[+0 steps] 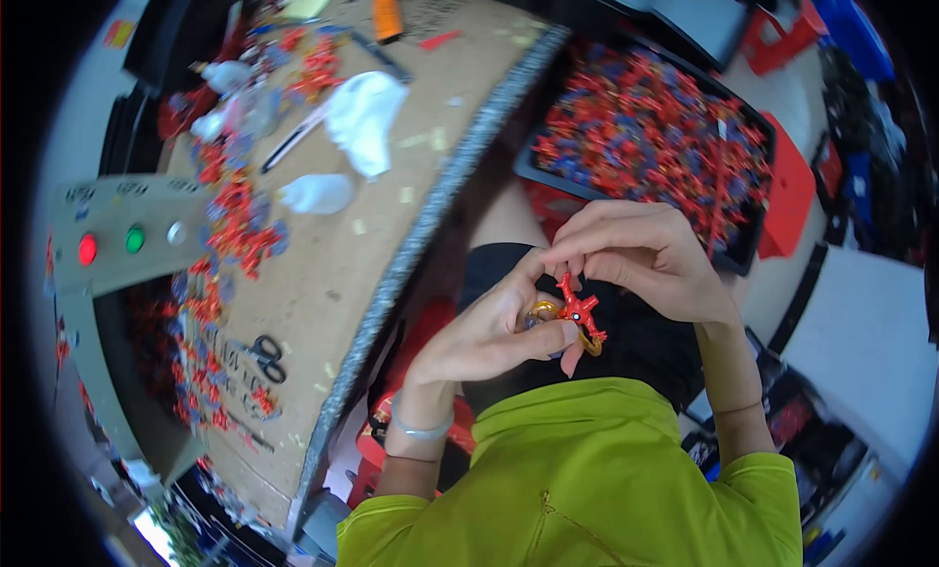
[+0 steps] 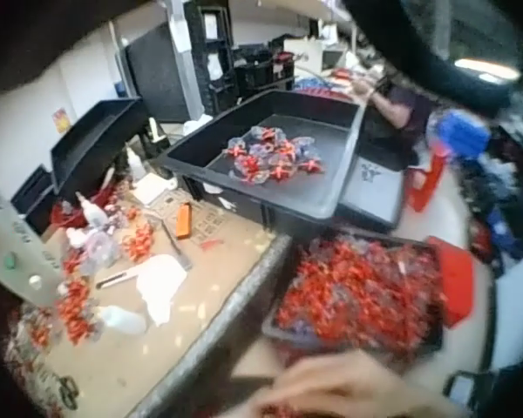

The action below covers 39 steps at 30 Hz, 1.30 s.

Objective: The person assembles small plastic figurines by hand, applying glue from a bottle with a brush to join plastic toy parts.

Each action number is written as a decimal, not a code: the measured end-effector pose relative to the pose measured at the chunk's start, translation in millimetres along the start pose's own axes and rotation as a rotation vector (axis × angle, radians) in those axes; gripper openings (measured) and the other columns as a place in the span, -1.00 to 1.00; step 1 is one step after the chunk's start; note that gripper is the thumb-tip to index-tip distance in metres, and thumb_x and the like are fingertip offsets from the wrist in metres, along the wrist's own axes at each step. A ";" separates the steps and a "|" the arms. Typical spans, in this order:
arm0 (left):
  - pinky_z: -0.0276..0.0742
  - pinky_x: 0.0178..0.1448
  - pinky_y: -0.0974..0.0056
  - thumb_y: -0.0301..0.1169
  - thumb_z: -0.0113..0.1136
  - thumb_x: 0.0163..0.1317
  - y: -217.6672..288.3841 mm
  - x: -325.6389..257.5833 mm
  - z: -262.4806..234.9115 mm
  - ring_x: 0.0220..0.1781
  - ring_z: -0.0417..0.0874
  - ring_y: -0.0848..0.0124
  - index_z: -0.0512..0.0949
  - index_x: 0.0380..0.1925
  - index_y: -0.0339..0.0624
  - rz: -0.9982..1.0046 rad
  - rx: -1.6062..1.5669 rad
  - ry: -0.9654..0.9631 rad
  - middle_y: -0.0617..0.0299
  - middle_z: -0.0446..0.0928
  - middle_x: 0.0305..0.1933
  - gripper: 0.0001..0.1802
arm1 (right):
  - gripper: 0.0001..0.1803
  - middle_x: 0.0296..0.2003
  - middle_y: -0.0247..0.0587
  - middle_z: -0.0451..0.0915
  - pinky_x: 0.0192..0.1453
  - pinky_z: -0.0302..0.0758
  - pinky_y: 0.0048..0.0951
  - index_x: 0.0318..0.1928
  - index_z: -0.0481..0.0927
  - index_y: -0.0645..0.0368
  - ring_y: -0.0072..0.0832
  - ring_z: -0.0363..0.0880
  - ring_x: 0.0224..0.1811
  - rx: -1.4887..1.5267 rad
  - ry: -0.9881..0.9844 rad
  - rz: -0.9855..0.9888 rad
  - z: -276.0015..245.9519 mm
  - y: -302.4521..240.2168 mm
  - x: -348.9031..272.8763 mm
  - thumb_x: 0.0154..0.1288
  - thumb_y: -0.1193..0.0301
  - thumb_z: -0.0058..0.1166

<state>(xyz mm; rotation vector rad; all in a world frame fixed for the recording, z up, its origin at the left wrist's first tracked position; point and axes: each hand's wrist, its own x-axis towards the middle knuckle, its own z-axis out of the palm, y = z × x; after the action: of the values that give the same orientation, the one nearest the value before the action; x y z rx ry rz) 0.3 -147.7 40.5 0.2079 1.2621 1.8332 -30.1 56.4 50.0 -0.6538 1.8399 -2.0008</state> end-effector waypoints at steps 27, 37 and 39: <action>0.37 -0.46 0.50 -0.52 0.13 0.24 -35.4 79.5 77.0 -0.51 0.52 0.50 0.35 -0.04 -0.33 -0.032 0.013 0.139 0.17 0.50 -0.36 -0.70 | -0.86 -0.42 -0.13 0.59 -0.37 0.52 -0.34 -0.29 0.59 0.29 -0.23 0.59 -0.43 -0.649 0.245 0.056 -54.0 -9.0 -127.0 0.08 0.58 0.17; 0.53 -0.42 0.43 -0.65 0.07 0.23 -35.8 72.7 69.9 -0.47 0.59 0.43 0.35 -0.05 -0.44 -0.016 -0.091 0.177 0.06 0.50 -0.26 -0.72 | -0.93 -0.50 -0.11 0.58 -0.42 0.49 -0.30 -0.37 0.56 0.27 -0.20 0.58 -0.48 -0.538 0.106 0.088 -57.4 -11.7 -108.7 0.07 0.60 0.11; 0.57 -0.41 0.41 -0.66 0.07 0.22 -37.0 71.5 70.0 -0.47 0.60 0.41 0.34 -0.04 -0.47 0.007 -0.076 0.201 0.03 0.50 -0.26 -0.70 | -0.93 -0.49 -0.11 0.57 -0.42 0.49 -0.30 -0.37 0.55 0.27 -0.20 0.58 -0.48 -0.542 0.117 0.087 -54.4 -11.6 -108.0 0.07 0.60 0.12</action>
<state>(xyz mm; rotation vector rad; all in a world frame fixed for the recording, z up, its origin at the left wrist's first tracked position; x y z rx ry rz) 17.6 -44.4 20.1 -0.0139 1.3261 1.9422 30.9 161.4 47.6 -0.5895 2.4623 -1.5101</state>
